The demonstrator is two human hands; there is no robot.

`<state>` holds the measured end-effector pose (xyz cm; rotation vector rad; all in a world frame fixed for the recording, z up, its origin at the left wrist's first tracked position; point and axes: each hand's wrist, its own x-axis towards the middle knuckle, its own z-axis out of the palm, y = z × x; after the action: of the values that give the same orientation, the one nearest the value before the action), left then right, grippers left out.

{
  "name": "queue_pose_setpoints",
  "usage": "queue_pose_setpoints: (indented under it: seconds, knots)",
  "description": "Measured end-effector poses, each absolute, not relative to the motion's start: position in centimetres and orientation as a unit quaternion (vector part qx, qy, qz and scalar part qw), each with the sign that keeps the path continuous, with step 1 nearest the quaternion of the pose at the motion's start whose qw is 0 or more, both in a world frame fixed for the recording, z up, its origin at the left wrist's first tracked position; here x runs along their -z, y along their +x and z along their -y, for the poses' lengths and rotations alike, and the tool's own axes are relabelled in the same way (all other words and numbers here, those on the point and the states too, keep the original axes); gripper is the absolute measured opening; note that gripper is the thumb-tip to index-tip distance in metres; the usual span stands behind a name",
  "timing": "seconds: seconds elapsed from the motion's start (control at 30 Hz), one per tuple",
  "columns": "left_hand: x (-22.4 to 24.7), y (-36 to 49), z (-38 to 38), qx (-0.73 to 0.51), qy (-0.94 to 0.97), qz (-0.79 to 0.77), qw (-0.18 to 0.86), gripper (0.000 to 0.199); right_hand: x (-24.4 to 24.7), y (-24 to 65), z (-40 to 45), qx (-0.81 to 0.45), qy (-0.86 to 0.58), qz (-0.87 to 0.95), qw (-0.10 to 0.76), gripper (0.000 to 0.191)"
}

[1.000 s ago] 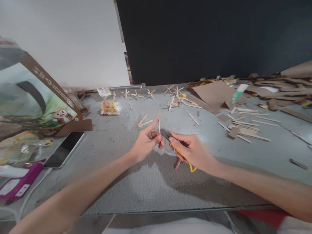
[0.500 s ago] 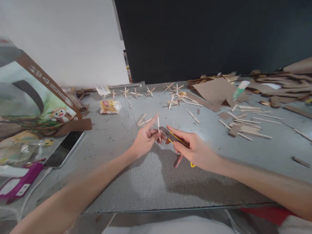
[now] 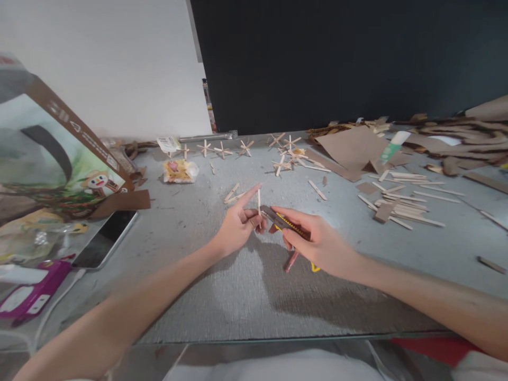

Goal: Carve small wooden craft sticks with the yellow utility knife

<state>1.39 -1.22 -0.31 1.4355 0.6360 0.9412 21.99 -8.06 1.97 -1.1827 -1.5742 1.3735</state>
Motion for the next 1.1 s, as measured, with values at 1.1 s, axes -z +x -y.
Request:
queue_pose_setpoints:
  seconds: [1.1]
  knots:
    - [-0.5, 3.6, 5.4, -0.383, 0.488, -0.185, 0.762, 0.076, -1.9, 28.9, 0.3, -0.642, -0.229, 0.714, 0.158, 0.048]
